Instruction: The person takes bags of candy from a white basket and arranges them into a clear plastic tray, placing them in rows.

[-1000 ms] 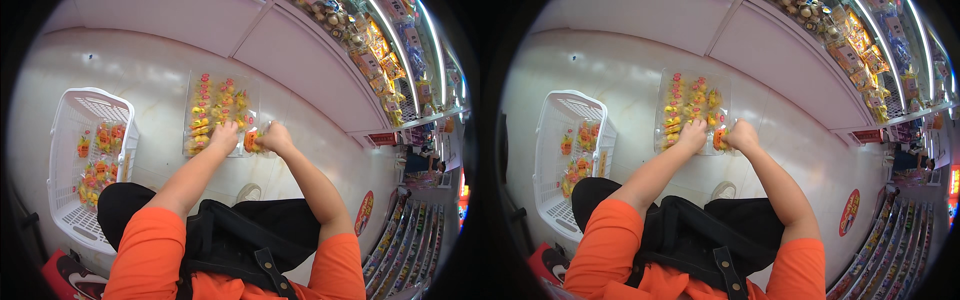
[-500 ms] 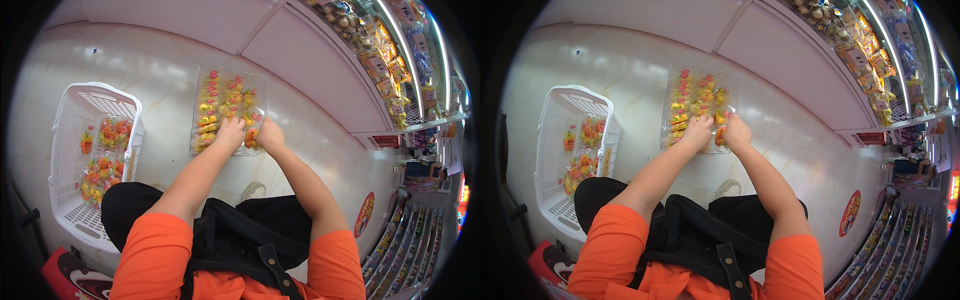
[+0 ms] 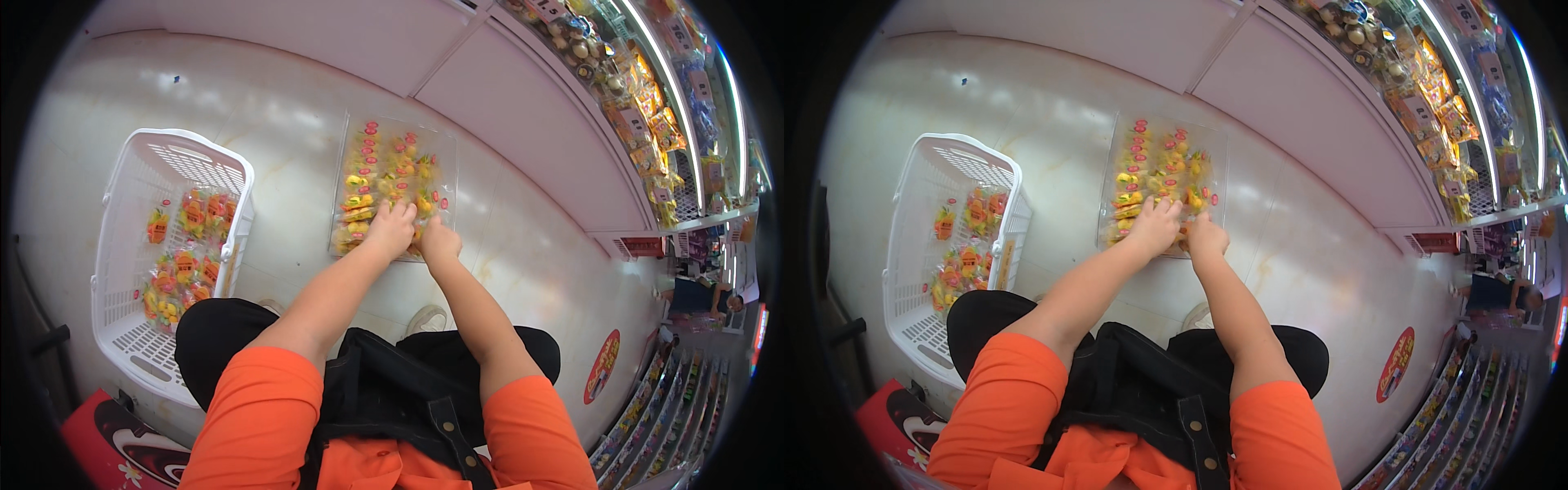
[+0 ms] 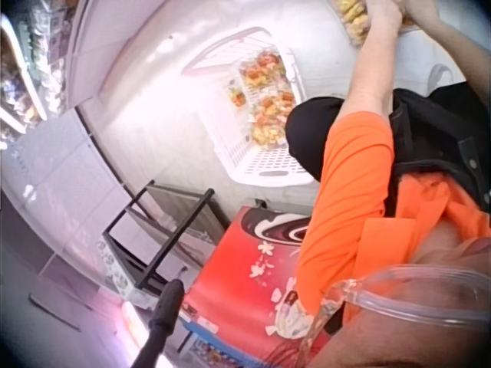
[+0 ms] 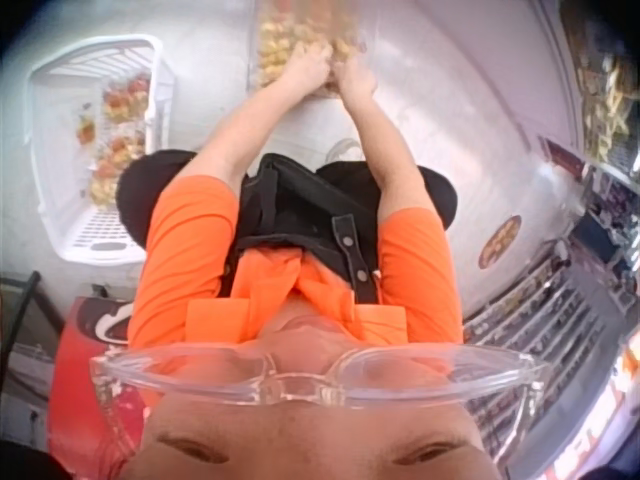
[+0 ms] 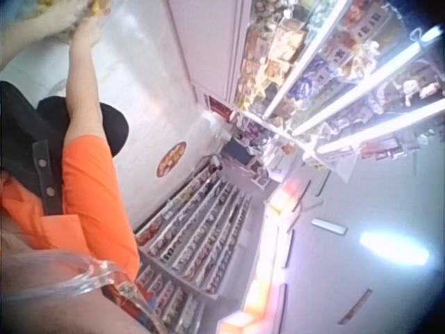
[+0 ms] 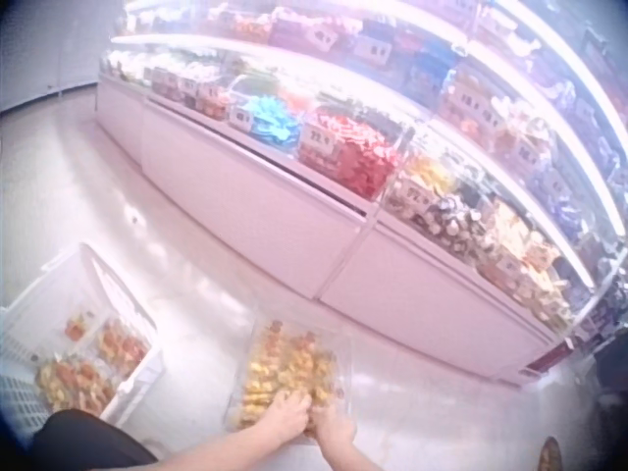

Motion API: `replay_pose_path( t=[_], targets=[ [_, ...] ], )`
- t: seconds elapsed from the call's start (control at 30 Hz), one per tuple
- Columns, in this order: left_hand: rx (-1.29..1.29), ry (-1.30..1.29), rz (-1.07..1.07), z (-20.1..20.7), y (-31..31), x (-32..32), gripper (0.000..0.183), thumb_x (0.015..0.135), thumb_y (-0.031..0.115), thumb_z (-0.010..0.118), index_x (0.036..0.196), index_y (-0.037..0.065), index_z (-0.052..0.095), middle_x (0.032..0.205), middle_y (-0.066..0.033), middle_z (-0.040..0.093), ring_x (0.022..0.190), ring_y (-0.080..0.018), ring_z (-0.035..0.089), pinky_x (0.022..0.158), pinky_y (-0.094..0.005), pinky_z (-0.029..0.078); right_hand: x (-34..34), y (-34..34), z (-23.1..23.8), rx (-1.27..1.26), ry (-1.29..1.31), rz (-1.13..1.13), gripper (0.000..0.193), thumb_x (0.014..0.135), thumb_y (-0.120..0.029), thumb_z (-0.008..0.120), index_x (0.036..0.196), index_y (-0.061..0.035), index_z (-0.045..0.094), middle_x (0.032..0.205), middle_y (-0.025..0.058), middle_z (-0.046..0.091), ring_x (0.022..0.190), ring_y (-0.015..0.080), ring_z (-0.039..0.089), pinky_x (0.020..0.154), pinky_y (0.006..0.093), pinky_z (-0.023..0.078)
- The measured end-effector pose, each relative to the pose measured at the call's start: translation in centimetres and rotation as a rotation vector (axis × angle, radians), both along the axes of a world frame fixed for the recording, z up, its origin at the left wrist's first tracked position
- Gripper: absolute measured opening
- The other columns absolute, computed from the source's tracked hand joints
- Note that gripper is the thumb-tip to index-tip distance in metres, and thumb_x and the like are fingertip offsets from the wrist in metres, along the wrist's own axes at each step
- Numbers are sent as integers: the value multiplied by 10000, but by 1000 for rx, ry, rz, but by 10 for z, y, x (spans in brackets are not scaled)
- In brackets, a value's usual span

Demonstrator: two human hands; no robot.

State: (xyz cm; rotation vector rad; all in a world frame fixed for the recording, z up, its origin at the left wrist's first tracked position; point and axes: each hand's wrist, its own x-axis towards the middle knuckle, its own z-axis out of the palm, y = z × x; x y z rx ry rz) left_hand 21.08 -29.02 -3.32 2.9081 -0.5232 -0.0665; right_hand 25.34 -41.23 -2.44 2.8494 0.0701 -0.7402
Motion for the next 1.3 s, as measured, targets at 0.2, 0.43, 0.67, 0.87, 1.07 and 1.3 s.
replay_pose_path(
  t=[0.2, 0.43, 0.67, 0.87, 1.07, 1.3],
  targets=[
    [76, 275, 8, 4, 1, -1, 515, 884, 295, 348, 1386, 271, 235, 1462, -87, 136, 1347, -318, 95, 1003, -641, 55, 16, 2, 16, -102, -96, 80, 380, 808, -267, 529, 1114, -60, 443, 856, 140, 656, 789, 263, 654, 658, 378, 509],
    [-7, 293, -29, -3, -6, 10, 571, 871, 396, 412, 1391, 288, 203, 1471, -65, 102, 1343, -323, 103, 998, -635, 107, 6, -2, 32, -167, 2, 126, 436, 810, -206, 533, 1221, -138, 403, 917, 135, 642, 868, 282, 632, 704, 405, 498],
    [136, 49, -57, 178, 122, 56, 229, 753, 212, 566, 940, 111, 650, 1118, -105, 556, 1107, -269, 489, 807, -470, 444, 33, 47, 133, 113, -112, 301, 402, 741, -327, 630, 1056, -99, 529, 900, 139, 627, 869, 300, 600, 712, 398, 472],
    [-381, -94, 688, 182, 299, -49, 382, 793, 297, 563, 1089, 55, 569, 1067, -117, 588, 986, -247, 561, 849, -345, 439, 16, 62, 173, 226, -116, 312, 398, 744, -345, 619, 1030, -77, 551, 892, 152, 627, 866, 304, 595, 700, 397, 466],
    [-92, 606, 1407, 28, 401, -255, 1003, 603, 532, 704, 1331, -5, 273, 1293, -222, 405, 1174, -333, 426, 965, -391, 366, 5, 78, 179, 227, -50, 399, 419, 744, -347, 616, 1045, -61, 558, 899, 149, 631, 872, 296, 596, 701, 386, 466],
    [-189, 740, 1610, -7, 342, -286, 1175, 501, 578, 743, 1406, 178, 108, 1424, -193, 154, 1285, -419, 199, 1021, -494, 256, 4, 101, 175, 157, 96, 511, 370, 737, -363, 618, 932, -49, 617, 895, 129, 635, 860, 271, 604, 670, 373, 473]
  ],
)
